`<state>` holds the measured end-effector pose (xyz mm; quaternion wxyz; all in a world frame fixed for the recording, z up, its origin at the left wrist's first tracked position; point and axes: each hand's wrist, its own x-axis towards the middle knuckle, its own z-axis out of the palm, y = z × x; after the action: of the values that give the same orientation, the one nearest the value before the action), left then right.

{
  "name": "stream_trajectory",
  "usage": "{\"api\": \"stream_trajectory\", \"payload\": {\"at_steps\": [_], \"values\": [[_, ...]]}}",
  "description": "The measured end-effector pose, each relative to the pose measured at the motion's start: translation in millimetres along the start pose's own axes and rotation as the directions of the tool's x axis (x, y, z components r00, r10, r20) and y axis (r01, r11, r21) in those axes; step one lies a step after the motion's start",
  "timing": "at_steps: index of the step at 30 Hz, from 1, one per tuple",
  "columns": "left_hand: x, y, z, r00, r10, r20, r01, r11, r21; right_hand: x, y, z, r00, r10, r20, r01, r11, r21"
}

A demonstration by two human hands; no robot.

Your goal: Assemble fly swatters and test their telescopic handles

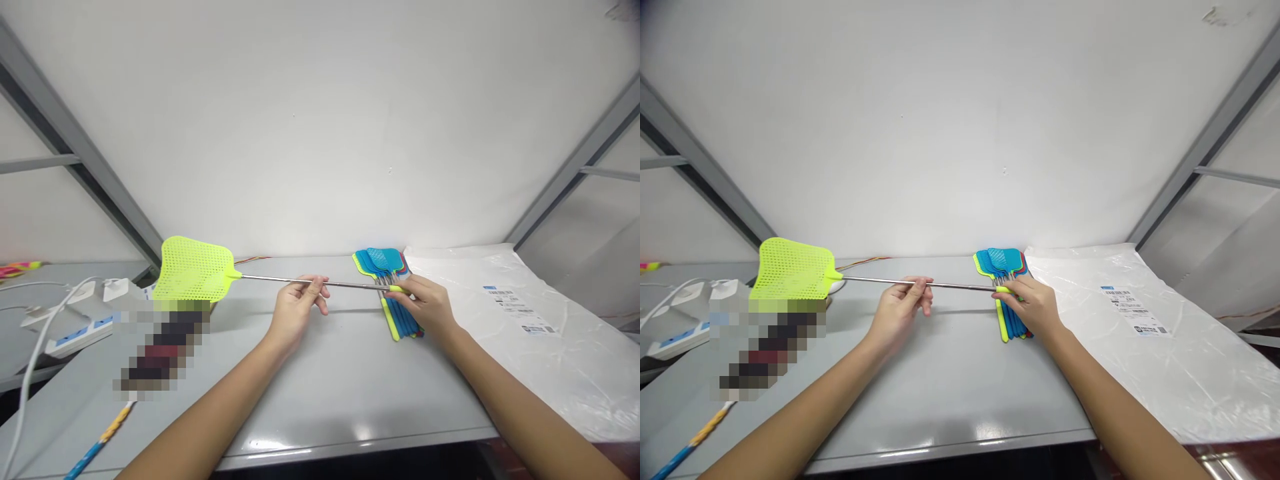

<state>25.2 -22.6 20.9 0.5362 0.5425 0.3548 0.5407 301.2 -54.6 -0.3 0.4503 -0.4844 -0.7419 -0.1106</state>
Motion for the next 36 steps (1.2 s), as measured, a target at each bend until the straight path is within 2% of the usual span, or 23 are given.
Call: {"api": "stream_trajectory", "payload": {"at_steps": [3,10,19,21,23,25,28,31,36], "values": [[-3,-1,3,1.0,-0.021,0.022,0.02,0.999,0.033,1,-1,0,1.0,-0.018,0.009,0.018,1.0,0.003],[2,-4,-5,0.999,-0.033,0.035,0.032,0.998,0.046,-2,11,0,0.999,-0.024,0.045,0.024,1.0,-0.007],[-2,-4,-1,0.995,-0.068,0.079,0.067,0.998,0.021,0,1,-2,0.998,-0.028,0.05,0.027,0.999,0.022],[1,-3,-5,0.998,-0.055,0.036,0.056,0.998,-0.033,0,2,-3,0.999,-0.024,0.046,0.023,1.0,0.021],[7,-2,-11,0.997,-0.037,-0.062,0.028,0.991,-0.133,0,6,-5,0.999,-0.003,0.032,0.002,1.0,0.016],[13,1,-19,0.985,-0.018,-0.174,-0.021,0.974,-0.224,-1,10,-8,0.999,0.03,0.017,-0.03,1.0,0.008],[21,4,-28,0.96,0.001,-0.28,-0.082,0.957,-0.278,-2,16,-11,0.998,0.059,0.004,-0.059,0.998,-0.011],[24,6,-32,0.945,-0.021,-0.325,-0.092,0.94,-0.327,-3,17,-11,0.998,0.056,0.01,-0.056,0.998,-0.01],[23,5,-32,0.936,-0.135,-0.325,-0.027,0.893,-0.45,-2,17,-9,0.999,0.039,0.015,-0.039,0.999,-0.009]]}}
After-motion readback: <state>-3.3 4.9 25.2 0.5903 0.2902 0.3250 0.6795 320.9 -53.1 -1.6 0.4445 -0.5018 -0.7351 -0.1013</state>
